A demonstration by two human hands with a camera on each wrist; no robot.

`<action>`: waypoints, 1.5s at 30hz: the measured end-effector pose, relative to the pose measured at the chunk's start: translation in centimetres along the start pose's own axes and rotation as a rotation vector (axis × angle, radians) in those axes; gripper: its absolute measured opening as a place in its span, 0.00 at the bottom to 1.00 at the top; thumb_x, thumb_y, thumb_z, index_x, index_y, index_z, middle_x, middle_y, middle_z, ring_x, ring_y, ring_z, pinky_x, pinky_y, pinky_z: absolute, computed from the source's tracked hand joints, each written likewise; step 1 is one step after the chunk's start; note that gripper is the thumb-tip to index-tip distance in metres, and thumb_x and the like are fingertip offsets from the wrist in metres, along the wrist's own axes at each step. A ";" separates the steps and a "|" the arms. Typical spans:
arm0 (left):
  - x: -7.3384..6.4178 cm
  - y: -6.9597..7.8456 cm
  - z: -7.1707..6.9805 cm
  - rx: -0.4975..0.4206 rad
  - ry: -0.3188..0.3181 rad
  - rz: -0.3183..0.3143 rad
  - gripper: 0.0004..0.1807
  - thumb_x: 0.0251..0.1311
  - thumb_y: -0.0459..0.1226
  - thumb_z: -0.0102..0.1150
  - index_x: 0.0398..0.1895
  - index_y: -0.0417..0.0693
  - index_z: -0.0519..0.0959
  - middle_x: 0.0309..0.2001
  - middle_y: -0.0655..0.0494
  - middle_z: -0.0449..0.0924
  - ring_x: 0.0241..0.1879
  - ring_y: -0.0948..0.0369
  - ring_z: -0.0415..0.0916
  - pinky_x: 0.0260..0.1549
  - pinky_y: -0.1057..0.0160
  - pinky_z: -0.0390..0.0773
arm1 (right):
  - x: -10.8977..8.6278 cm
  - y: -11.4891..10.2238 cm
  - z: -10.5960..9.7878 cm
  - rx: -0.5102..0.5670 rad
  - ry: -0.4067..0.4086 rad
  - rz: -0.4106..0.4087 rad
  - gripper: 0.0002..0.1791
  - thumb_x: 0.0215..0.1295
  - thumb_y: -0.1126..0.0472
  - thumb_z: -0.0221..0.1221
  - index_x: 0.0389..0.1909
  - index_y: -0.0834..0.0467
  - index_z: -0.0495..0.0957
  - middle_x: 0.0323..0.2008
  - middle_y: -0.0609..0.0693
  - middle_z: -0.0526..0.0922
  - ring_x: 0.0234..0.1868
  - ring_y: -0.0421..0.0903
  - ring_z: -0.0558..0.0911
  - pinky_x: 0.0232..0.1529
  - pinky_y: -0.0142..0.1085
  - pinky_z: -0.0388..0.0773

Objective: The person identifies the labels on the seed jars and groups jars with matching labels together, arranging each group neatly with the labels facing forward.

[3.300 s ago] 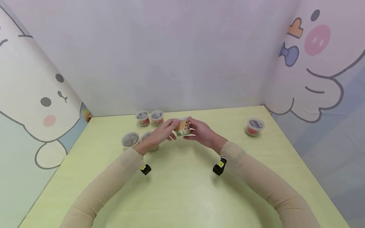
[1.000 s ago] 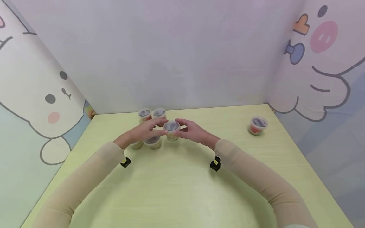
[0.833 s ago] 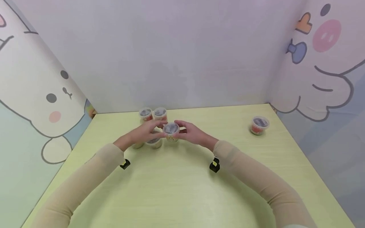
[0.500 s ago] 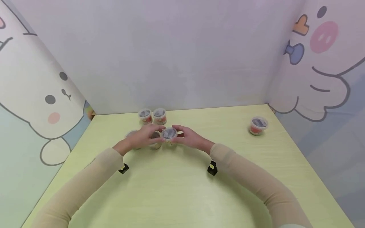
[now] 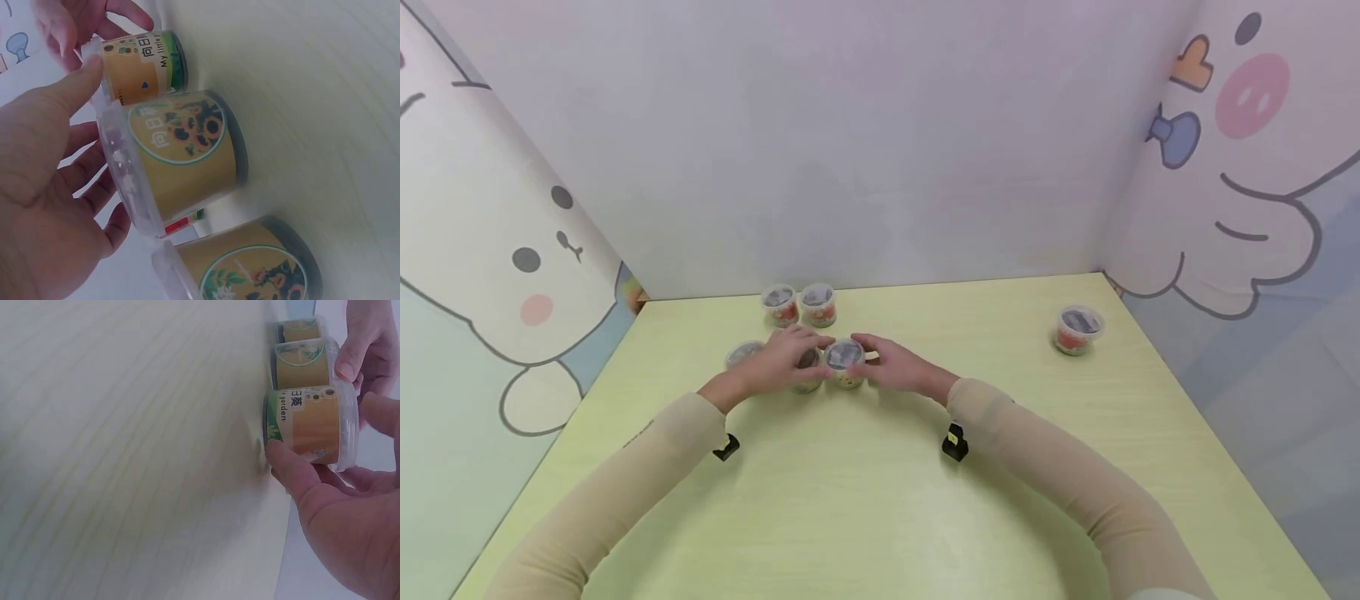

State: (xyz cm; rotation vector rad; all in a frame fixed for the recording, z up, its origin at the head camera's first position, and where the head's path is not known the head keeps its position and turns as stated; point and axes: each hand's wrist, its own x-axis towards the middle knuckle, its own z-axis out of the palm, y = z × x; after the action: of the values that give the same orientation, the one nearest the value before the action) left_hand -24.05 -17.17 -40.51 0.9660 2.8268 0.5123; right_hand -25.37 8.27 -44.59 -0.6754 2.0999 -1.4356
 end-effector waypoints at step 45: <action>1.8 2.2 -2.4 0.109 -0.019 0.118 0.32 0.69 0.51 0.62 0.67 0.39 0.74 0.63 0.41 0.75 0.61 0.47 0.73 0.61 0.46 0.71 | -2.7 -3.7 -3.9 -0.500 -0.150 0.098 0.37 0.77 0.42 0.52 0.78 0.57 0.59 0.76 0.56 0.61 0.75 0.59 0.61 0.72 0.54 0.59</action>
State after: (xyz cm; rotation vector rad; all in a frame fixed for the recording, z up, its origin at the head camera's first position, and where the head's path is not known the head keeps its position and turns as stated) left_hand -24.75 -15.08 -37.45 1.1571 2.8190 0.3617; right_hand -25.46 11.53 -39.57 -0.8211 2.3472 -0.7782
